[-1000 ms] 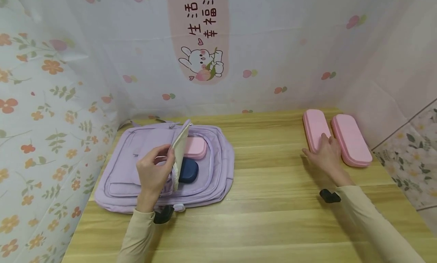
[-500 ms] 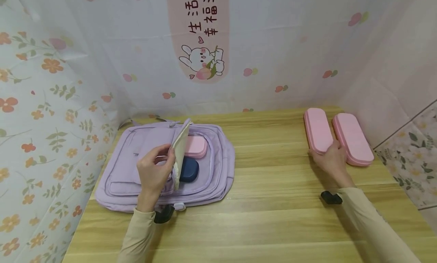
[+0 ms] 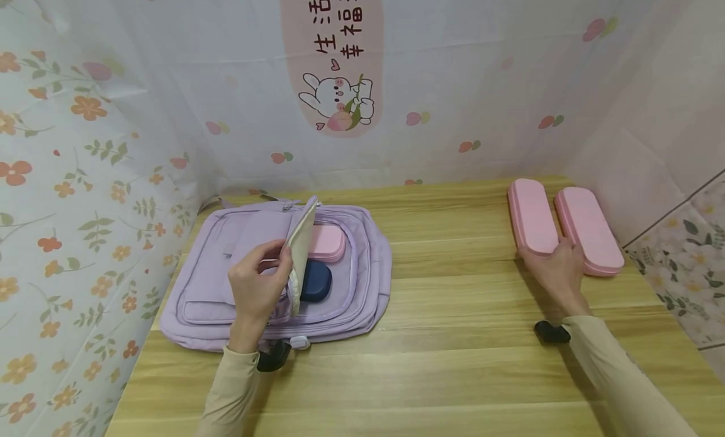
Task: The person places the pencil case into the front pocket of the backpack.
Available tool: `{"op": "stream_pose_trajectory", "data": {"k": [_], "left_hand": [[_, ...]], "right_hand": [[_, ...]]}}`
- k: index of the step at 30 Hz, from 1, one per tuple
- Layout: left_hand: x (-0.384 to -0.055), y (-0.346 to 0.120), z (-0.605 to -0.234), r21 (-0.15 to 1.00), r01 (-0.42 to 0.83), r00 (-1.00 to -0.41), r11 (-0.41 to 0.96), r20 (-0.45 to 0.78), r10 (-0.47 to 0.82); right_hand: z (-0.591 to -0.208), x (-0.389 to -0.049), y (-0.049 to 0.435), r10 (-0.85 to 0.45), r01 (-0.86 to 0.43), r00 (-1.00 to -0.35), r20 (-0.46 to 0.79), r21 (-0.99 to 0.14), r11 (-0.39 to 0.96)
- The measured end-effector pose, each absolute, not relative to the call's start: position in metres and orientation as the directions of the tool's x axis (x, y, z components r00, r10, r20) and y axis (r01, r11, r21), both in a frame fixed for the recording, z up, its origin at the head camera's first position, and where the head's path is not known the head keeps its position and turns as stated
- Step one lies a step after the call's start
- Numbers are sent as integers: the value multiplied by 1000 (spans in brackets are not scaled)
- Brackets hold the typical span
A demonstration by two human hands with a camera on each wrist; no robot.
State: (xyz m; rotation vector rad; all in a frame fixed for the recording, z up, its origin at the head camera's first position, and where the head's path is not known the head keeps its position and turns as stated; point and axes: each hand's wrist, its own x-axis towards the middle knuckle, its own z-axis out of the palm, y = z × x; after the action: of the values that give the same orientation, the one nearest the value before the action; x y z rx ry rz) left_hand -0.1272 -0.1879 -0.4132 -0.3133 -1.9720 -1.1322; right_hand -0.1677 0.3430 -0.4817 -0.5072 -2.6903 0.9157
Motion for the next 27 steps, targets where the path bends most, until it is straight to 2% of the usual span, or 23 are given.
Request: {"op": "stream_pose_trajectory", "data": {"k": [13, 27], "left_hand": [[-126, -189, -412, 594, 565, -624, 573, 762, -173], [-128, -190, -413, 594, 577, -626, 561, 762, -164]], "right_hand": [[-474, -168, 332, 298, 73, -903, 309, -574, 815], [-452, -164, 289, 149, -86, -919, 365, -555, 828]]}}
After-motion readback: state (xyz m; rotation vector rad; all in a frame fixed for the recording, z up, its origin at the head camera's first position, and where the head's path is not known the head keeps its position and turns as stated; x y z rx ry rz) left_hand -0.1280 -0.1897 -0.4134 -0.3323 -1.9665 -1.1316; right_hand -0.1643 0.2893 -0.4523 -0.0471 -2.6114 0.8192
